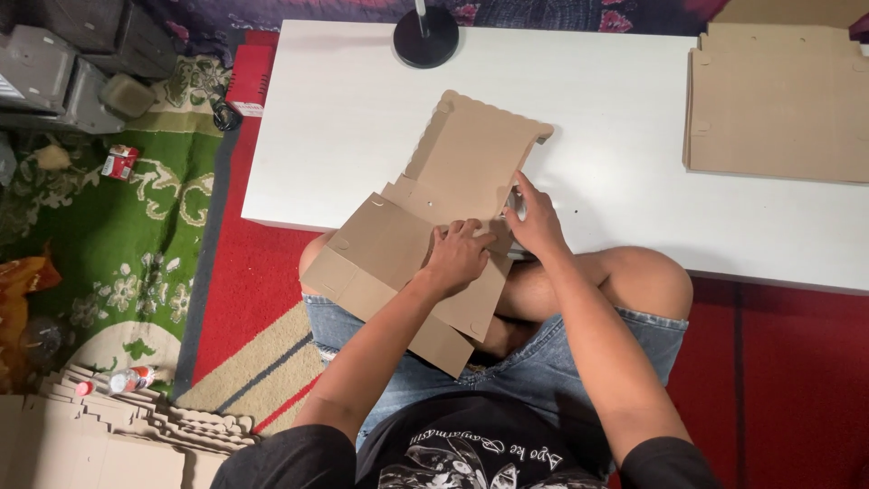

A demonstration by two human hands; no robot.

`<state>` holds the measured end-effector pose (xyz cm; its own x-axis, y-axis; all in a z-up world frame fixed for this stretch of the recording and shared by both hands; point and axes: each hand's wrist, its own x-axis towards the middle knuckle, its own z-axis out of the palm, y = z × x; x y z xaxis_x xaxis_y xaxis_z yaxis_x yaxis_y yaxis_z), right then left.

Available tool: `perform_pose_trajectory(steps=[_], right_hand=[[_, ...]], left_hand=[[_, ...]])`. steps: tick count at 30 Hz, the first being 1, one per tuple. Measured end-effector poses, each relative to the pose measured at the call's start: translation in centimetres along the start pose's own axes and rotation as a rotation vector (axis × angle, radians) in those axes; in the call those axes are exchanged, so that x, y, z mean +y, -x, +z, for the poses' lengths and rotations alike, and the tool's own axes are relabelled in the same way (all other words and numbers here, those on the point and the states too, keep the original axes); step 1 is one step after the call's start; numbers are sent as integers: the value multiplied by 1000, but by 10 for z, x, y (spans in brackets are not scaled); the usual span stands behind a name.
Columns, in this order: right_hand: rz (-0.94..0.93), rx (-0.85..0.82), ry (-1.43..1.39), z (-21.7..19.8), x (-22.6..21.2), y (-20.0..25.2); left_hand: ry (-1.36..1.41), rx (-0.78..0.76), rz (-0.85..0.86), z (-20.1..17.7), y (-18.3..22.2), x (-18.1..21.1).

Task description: Folding a pre-cut cardboard sheet along its creases to assemble a box or component.

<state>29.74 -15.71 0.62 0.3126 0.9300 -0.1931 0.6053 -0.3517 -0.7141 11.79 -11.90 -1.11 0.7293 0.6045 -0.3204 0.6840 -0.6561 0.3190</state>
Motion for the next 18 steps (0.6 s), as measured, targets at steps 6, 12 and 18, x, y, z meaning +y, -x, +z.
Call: perform_pose_trajectory(steps=[6,12,18], right_hand=[[114,-11,-267,8,10,-3],[136,3,-244,22,33,-18],[120,-57,-204,20,20,-7]], left_hand=[[17,26,-74,7,-18,0],[152,79,-254,-18,-49,-2],[99,129,-233,13,-89,-25]])
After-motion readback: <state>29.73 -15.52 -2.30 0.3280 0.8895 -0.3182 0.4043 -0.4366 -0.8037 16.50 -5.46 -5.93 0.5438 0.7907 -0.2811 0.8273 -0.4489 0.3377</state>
